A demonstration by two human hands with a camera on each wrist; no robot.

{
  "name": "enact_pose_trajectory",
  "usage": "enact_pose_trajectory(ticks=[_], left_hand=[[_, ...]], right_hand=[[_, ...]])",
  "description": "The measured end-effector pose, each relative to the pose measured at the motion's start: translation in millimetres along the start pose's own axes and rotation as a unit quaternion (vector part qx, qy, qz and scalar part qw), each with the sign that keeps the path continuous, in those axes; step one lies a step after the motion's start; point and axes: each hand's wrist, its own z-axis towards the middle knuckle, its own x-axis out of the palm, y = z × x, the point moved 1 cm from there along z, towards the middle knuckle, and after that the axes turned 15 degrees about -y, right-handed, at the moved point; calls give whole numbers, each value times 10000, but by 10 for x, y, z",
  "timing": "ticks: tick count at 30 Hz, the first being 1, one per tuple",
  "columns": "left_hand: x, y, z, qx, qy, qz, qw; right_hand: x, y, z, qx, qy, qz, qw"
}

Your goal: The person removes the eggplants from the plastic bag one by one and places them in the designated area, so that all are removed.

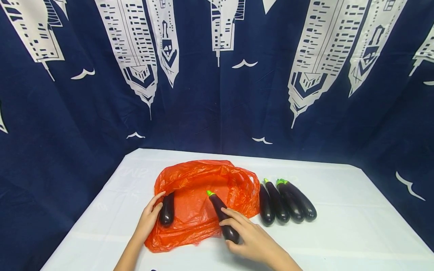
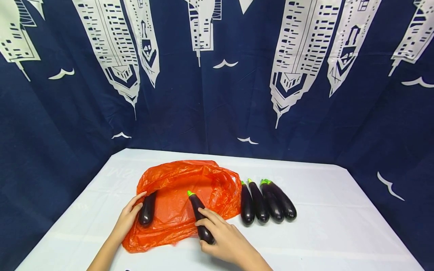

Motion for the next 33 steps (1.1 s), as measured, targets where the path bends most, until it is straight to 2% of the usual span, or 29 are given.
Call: enact_pose_trajectory(ticks=[18,27,33], left_hand=[[2,5,4,19,56,-40,10000],[6,-4,7,0,18,-7,10000],[5,-17,-9,-9,30,-33,10000]], right_hand=[[-313,-187,-67,216,-521,-530,9970],[-476,-359,-76,527,-743,-658,9937],[-546,-487,-72,784,-748,-617,9922]])
